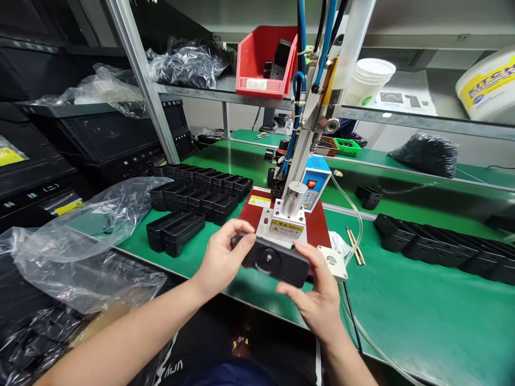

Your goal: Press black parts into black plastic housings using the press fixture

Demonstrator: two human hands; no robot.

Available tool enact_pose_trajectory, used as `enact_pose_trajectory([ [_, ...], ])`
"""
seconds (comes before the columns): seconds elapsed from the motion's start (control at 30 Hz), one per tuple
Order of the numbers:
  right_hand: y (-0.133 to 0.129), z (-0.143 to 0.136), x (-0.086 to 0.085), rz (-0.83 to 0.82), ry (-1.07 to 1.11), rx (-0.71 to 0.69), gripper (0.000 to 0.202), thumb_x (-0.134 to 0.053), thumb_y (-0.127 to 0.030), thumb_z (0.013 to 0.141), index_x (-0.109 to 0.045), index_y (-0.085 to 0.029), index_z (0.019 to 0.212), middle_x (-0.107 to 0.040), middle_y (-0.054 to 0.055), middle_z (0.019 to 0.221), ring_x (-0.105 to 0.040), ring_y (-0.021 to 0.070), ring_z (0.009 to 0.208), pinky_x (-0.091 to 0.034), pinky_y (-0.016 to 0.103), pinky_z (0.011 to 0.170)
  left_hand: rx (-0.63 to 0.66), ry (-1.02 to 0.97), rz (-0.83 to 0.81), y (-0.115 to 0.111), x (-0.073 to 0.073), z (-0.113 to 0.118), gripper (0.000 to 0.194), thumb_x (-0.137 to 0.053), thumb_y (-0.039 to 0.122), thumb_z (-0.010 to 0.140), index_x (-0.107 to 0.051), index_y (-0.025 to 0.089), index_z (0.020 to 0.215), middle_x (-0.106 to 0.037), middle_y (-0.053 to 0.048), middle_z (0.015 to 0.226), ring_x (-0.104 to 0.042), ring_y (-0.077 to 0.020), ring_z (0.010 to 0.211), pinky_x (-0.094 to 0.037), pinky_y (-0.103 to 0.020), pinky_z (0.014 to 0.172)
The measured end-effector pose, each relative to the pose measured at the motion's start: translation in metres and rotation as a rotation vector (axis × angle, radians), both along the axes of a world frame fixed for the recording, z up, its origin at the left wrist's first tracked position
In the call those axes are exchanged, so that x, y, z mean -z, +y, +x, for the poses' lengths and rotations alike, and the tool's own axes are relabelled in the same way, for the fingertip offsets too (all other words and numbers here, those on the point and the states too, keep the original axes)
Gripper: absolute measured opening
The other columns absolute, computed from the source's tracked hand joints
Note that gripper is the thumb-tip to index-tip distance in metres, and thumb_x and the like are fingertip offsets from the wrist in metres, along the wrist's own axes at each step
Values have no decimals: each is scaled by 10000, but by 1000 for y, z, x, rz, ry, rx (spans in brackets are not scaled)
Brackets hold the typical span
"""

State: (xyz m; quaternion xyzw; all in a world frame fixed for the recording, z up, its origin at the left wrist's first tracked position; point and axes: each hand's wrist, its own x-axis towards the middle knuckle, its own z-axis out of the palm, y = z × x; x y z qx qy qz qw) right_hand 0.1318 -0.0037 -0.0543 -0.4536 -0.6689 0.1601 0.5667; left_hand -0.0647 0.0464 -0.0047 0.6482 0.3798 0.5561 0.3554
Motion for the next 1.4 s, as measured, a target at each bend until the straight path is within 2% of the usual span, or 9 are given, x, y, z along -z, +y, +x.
enact_pose_trajectory([
  [0.13,37,10,-45,135,-89,224,489,-732,-529,763,-587,-272,1153,-611,68,1090,-560,264,1014,-472,426,882,1,10,86,40,-33,25,232,-547,380,907,-604,174,997,-635,-28,913,-581,-134,803,-467,-234,729],
  [0.23,70,16,-69,146,-5,284,486,-692,-581,769,-591,-228,1087,-637,62,1016,-593,227,898,-493,389,797,-4,7,163,80,-49,47,205,-516,340,920,-615,164,950,-648,-39,975,-577,-147,914,-436,-242,824],
  [0.37,107,25,-81,123,148,226,502,-679,-576,769,-557,-205,1084,-654,50,956,-598,189,790,-488,353,731,17,-57,77,125,-57,71,246,-482,329,922,-629,136,878,-649,-33,862,-575,-142,839,-432,-240,777],
  [0.5,119,31,-79,82,172,190,510,-661,-559,785,-531,-212,1135,-623,21,881,-567,168,735,-457,312,652,26,-20,31,139,-52,82,232,-488,271,894,-668,126,891,-680,-56,914,-596,-163,885,-444,-255,808],
  [0.77,116,24,-64,125,146,226,357,-563,-505,877,-611,-224,1092,-637,27,991,-560,155,784,-459,298,694,-5,71,72,139,-52,85,293,-430,203,877,-714,129,880,-710,-63,894,-622,-176,840,-467,-262,770],
  [0.97,119,21,-50,212,156,275,314,-572,-444,893,-607,-223,1112,-646,44,1096,-591,153,817,-477,305,734,67,70,64,142,-44,86,328,-399,203,900,-715,116,906,-710,-73,896,-630,-169,805,-499,-267,756],
  [1.17,111,25,-53,154,60,331,424,-510,-476,914,-548,-207,1239,-600,83,1216,-597,186,960,-490,350,824,-37,160,159,128,-41,80,330,-413,282,949,-664,110,1075,-662,-134,1077,-608,-247,1056,-464,-402,975],
  [1.3,75,12,-33,237,-23,491,596,-539,-417,907,-365,-197,1433,-433,147,1403,-502,254,1197,-481,397,875,-215,115,479,86,-14,52,323,-451,278,953,-552,121,1217,-568,-159,1243,-508,-231,1221,-404,-419,1073],
  [1.4,40,-3,3,252,-5,412,400,-553,-311,911,-517,-219,1299,-579,99,1237,-589,209,1051,-483,364,874,-163,190,661,45,27,19,223,-505,200,914,-589,144,1113,-611,-135,1157,-554,-222,1146,-469,-411,996],
])
